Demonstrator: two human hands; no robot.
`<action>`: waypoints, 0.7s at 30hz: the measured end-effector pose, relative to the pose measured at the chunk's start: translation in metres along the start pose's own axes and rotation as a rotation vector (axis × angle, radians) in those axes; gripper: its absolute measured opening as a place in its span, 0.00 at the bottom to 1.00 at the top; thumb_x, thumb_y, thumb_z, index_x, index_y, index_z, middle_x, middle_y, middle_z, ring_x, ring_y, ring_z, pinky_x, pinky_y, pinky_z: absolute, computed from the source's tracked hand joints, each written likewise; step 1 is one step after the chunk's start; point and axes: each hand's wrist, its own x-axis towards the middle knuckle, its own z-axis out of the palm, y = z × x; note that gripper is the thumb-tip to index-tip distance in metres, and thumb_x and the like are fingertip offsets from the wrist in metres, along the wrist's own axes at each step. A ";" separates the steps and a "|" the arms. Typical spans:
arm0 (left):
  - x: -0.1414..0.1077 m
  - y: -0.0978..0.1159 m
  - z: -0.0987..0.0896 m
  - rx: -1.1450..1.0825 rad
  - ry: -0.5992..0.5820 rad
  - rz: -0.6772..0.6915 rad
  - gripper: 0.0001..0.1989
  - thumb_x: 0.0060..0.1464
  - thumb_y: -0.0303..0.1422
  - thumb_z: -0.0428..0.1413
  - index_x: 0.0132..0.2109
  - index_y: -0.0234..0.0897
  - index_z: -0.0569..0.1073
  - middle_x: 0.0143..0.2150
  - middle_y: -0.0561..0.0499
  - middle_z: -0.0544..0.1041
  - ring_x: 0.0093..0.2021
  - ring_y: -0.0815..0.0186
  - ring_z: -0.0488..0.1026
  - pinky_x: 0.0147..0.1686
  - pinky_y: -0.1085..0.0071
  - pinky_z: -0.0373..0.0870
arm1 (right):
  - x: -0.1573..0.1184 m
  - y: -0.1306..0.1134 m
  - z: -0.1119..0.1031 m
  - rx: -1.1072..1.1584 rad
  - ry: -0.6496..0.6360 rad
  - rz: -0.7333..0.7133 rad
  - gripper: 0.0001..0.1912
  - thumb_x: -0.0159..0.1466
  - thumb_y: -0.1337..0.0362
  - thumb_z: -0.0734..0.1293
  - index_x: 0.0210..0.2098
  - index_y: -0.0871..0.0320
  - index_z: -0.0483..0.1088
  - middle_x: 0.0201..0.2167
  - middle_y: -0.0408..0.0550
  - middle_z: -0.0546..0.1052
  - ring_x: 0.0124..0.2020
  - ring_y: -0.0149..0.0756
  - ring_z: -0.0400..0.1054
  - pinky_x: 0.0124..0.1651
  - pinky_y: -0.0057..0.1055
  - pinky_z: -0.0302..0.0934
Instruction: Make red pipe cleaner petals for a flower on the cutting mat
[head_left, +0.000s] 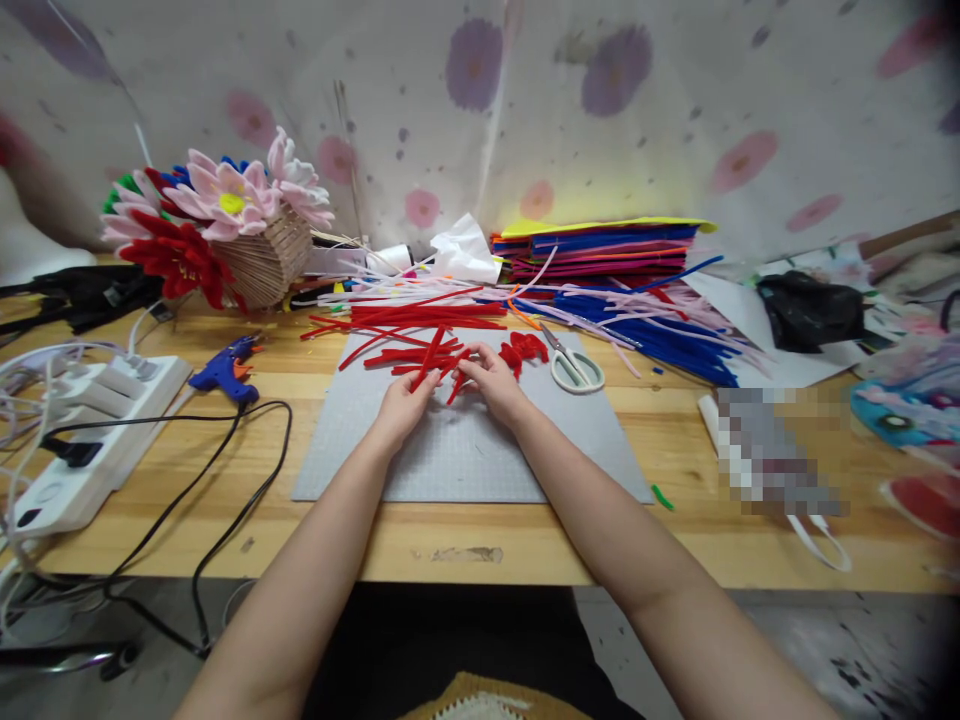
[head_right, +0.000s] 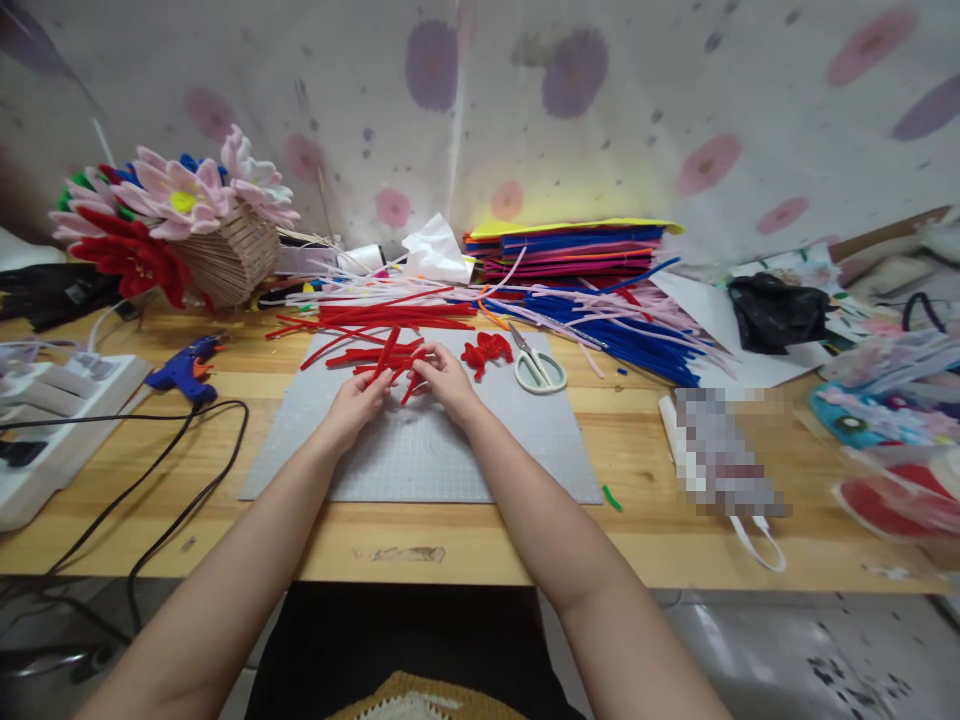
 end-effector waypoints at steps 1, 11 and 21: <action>0.000 0.001 0.000 -0.028 -0.012 -0.019 0.20 0.45 0.48 0.52 0.32 0.33 0.69 0.22 0.55 0.64 0.14 0.79 0.51 0.14 0.78 0.44 | 0.001 0.000 0.000 0.031 0.050 -0.005 0.10 0.50 0.63 0.64 0.31 0.56 0.60 0.20 0.36 0.70 0.21 0.26 0.65 0.22 0.23 0.61; 0.003 -0.013 0.003 0.166 -0.059 0.141 0.15 0.51 0.42 0.48 0.28 0.35 0.69 0.19 0.56 0.62 0.18 0.75 0.55 0.18 0.77 0.50 | 0.010 -0.007 -0.010 0.140 0.358 -0.036 0.07 0.52 0.66 0.61 0.30 0.56 0.56 0.17 0.35 0.69 0.18 0.25 0.64 0.23 0.24 0.62; 0.002 -0.014 0.004 0.343 -0.007 0.224 0.13 0.50 0.39 0.49 0.27 0.36 0.70 0.19 0.55 0.63 0.21 0.71 0.59 0.22 0.76 0.55 | 0.014 -0.002 -0.007 0.086 0.476 -0.057 0.06 0.54 0.66 0.59 0.31 0.56 0.55 0.17 0.35 0.68 0.17 0.25 0.64 0.21 0.23 0.61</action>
